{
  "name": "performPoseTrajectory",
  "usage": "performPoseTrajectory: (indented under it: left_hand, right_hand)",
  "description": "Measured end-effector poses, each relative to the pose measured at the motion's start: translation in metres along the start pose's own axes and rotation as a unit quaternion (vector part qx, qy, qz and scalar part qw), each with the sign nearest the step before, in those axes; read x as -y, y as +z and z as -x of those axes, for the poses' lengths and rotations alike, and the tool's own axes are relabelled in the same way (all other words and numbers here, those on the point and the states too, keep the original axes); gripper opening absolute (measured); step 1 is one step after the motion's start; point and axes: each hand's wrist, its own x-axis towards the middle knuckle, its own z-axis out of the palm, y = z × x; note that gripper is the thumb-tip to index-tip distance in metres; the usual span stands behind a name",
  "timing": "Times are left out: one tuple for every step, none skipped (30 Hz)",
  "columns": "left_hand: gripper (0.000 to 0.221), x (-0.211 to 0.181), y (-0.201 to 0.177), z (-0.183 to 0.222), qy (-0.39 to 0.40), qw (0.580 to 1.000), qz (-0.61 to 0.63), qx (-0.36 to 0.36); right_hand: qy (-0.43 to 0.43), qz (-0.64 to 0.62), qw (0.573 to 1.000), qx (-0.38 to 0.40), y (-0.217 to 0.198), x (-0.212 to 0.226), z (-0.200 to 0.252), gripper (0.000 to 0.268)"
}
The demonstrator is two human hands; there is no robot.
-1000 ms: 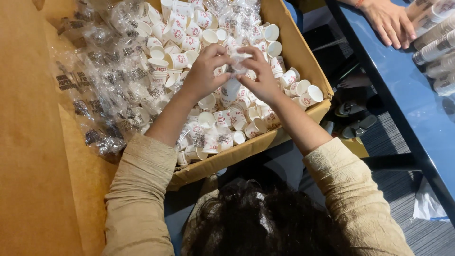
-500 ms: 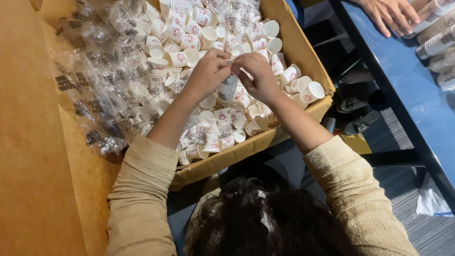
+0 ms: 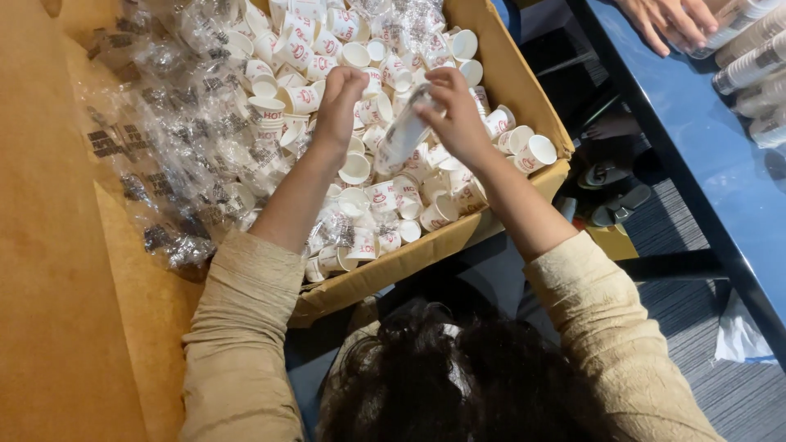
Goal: The person is taking paper cups from a box and stacking them into sleeves.
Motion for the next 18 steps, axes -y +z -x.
performPoseTrajectory:
  left_hand:
    - [0.033, -0.016, 0.004, 0.005, 0.000, 1.000, 0.001, 0.006]
    - [0.039, -0.032, 0.008, 0.010, -0.068, 0.994, -0.069, 0.050]
    - [0.049, -0.047, 0.014, 0.014, -0.133, 0.977, -0.137, 0.094]
    - [0.049, -0.064, 0.025, 0.021, -0.132, 0.977, -0.135, 0.102]
    - [0.059, -0.082, 0.036, 0.028, -0.105, 0.981, -0.057, 0.154]
    - [0.071, -0.099, 0.047, 0.035, -0.078, 0.975, 0.021, 0.206]
    - [0.071, -0.109, 0.062, 0.037, -0.076, 0.973, 0.022, 0.218]
    - [0.073, -0.118, 0.077, 0.039, -0.042, 0.975, -0.016, 0.216]
    - [0.074, -0.127, 0.094, 0.044, -0.009, 0.976, -0.052, 0.213]
    - [0.074, -0.137, 0.114, 0.043, -0.010, 0.973, -0.049, 0.225]
    - [0.069, -0.146, 0.135, 0.043, 0.024, 0.974, -0.084, 0.207]
    - [0.064, -0.156, 0.156, 0.043, 0.058, 0.973, -0.118, 0.188]
    - [0.064, -0.151, 0.181, 0.039, 0.059, 0.971, -0.114, 0.202]
    - [0.050, -0.147, 0.206, 0.036, 0.088, 0.966, -0.112, 0.215]
    - [0.036, -0.144, 0.234, 0.032, 0.120, 0.960, -0.111, 0.229]
    - [0.036, -0.142, 0.263, 0.030, 0.122, 0.956, -0.107, 0.244]
    - [0.034, -0.139, 0.292, 0.029, 0.176, 0.952, -0.111, 0.223]
    - [0.033, -0.136, 0.321, 0.028, 0.229, 0.945, -0.114, 0.202]
  right_hand:
    - [0.003, 0.003, 1.000, -0.005, -0.008, -0.010, 0.002, 0.022]
    - [0.034, -0.122, 0.989, -0.083, -0.017, -0.020, 0.005, 0.019]
    - [0.064, -0.241, 0.955, -0.159, -0.029, -0.031, 0.009, 0.018]
    - [0.065, -0.235, 0.955, -0.166, -0.040, -0.021, 0.018, 0.018]
    - [0.067, -0.259, 0.943, -0.196, -0.051, -0.011, 0.029, 0.019]
    - [0.068, -0.282, 0.930, -0.226, -0.062, -0.001, 0.039, 0.020]
    - [0.067, -0.276, 0.929, -0.238, -0.070, -0.003, 0.053, 0.020]
    - [0.104, -0.291, 0.914, -0.263, -0.079, -0.005, 0.066, 0.019]
    - [0.144, -0.306, 0.896, -0.288, -0.087, -0.006, 0.084, 0.020]
    - [0.146, -0.300, 0.894, -0.300, -0.099, -0.002, 0.094, 0.020]
    - [0.107, -0.278, 0.896, -0.329, -0.112, 0.003, 0.105, 0.025]
    - [0.067, -0.253, 0.896, -0.357, -0.125, 0.008, 0.116, 0.034]
    - [0.069, -0.247, 0.893, -0.370, -0.138, 0.004, 0.132, 0.034]
    - [0.063, -0.193, 0.902, -0.380, -0.153, 0.001, 0.148, 0.032]
    - [0.057, -0.139, 0.908, -0.390, -0.168, -0.003, 0.164, 0.032]
    - [0.057, -0.133, 0.903, -0.404, -0.189, -0.001, 0.182, 0.032]
    - [0.064, -0.063, 0.931, -0.353, -0.210, 0.000, 0.200, 0.042]
    - [0.074, 0.006, 0.952, -0.298, -0.230, 0.001, 0.219, 0.052]
